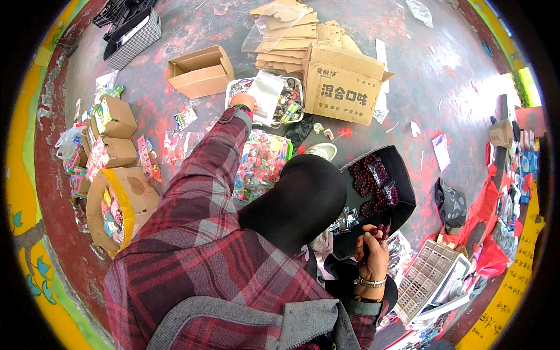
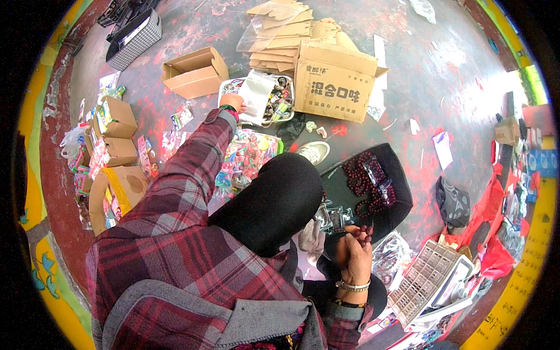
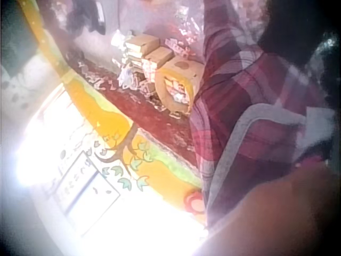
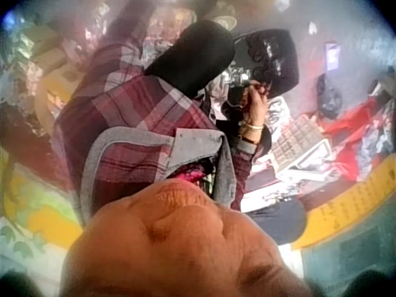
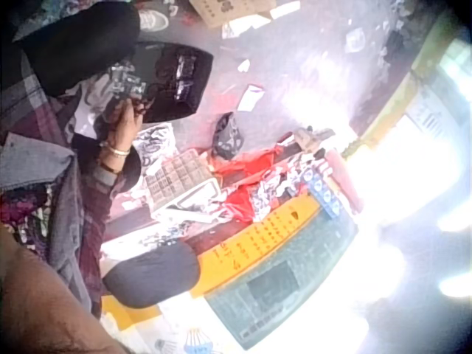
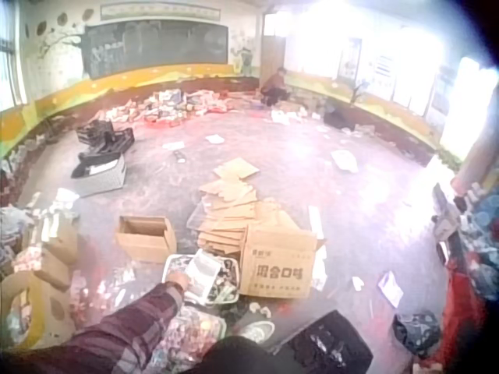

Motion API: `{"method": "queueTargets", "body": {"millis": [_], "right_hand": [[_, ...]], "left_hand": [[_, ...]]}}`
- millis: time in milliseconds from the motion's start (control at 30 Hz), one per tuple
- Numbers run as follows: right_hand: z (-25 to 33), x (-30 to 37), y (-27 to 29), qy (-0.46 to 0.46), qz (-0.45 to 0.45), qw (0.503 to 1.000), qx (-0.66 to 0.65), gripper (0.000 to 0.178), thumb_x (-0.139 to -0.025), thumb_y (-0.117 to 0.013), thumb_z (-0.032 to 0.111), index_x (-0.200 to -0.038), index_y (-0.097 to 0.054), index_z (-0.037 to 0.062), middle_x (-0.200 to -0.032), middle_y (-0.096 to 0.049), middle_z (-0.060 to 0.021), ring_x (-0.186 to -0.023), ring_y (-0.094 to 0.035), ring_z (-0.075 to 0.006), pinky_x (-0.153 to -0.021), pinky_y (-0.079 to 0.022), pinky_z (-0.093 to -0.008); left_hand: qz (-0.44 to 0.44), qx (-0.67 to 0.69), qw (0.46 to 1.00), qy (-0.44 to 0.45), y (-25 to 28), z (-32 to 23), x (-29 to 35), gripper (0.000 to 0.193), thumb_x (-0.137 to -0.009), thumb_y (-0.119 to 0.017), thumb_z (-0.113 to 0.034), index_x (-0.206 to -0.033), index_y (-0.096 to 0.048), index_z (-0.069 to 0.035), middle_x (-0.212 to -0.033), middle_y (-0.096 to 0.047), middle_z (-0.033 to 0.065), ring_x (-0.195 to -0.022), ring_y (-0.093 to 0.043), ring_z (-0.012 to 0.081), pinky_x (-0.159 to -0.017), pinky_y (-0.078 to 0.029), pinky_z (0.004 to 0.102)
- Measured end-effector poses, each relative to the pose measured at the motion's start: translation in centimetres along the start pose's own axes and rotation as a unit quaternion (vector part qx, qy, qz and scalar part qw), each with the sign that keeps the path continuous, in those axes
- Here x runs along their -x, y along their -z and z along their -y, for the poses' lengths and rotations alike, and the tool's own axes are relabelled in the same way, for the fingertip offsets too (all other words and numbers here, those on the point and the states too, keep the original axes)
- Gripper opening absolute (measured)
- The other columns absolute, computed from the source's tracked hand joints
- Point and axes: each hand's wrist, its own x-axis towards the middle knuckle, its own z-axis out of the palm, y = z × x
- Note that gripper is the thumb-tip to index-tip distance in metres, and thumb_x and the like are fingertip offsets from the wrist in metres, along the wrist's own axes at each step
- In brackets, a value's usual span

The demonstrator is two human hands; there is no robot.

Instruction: The person sits on the floor and handles red beaded bracelets, wiping them with a cloth and placing them into small plastic bags. The person then places the packaged bracelets into a black container.

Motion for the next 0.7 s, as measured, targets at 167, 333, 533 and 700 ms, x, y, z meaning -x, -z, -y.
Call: {"method": "queueTargets", "body": {"millis": [167,333,533,700], "right_hand": [[-0.2,0.2,0.7,0.007,-0.023,1.000,0.001,0.014,-0.083,-0.048,0.005,-0.097,-0.052,0.0043,-0.064,-0.051,-0.0026,-0.046,-0.043,-0.0094,-0.041,-0.033,-0.0200],[0.4,0.6,0.1,-0.006,-0.013,1.000,-0.015,0.016,-0.081,-0.049,0.000,-0.096,-0.053,0.0028,-0.071,-0.051,-0.0006,-0.057,-0.047,-0.0085,-0.051,-0.037,-0.0190],[0.6,0.8,-0.2,-0.007,-0.005,1.000,-0.021,0.015,-0.081,-0.049,0.000,-0.095,-0.053,0.0027,-0.069,-0.051,0.0000,-0.055,-0.047,-0.0082,-0.049,-0.036,-0.0185],[0.1,0.8,0.6,0.008,-0.019,1.000,0.000,0.015,-0.084,-0.048,0.006,-0.098,-0.051,0.0051,-0.064,-0.052,-0.0026,-0.045,-0.043,-0.0095,-0.040,-0.034,-0.0202]], "left_hand": [[-0.071,0.114,0.987,0.088,-4.3,-2.9,2.6,0.022,-0.078,-0.059,-0.019,-0.090,-0.063,-0.001,-0.077,-0.064,0.0146,-0.061,-0.063,0.0243,-0.052,-0.050,0.0372],[-0.051,-0.546,0.827,-0.122,-3.0,-5.6,5.7,0.026,-0.077,-0.061,-0.022,-0.091,-0.062,0.000,-0.077,-0.064,0.0137,-0.070,-0.063,0.0242,-0.057,-0.050,0.0344],[-0.101,0.184,0.969,0.129,-4.3,-8.3,6.6,0.023,-0.077,-0.060,-0.020,-0.084,-0.060,0.001,-0.073,-0.064,0.0127,-0.066,-0.063,0.0255,-0.054,-0.050,0.0346],[0.036,-0.252,0.965,0.054,-5.8,-8.9,5.9,0.017,-0.075,-0.059,-0.016,-0.085,-0.060,-0.002,-0.077,-0.064,0.0116,-0.070,-0.063,0.0256,-0.057,-0.050,0.0361]]}}
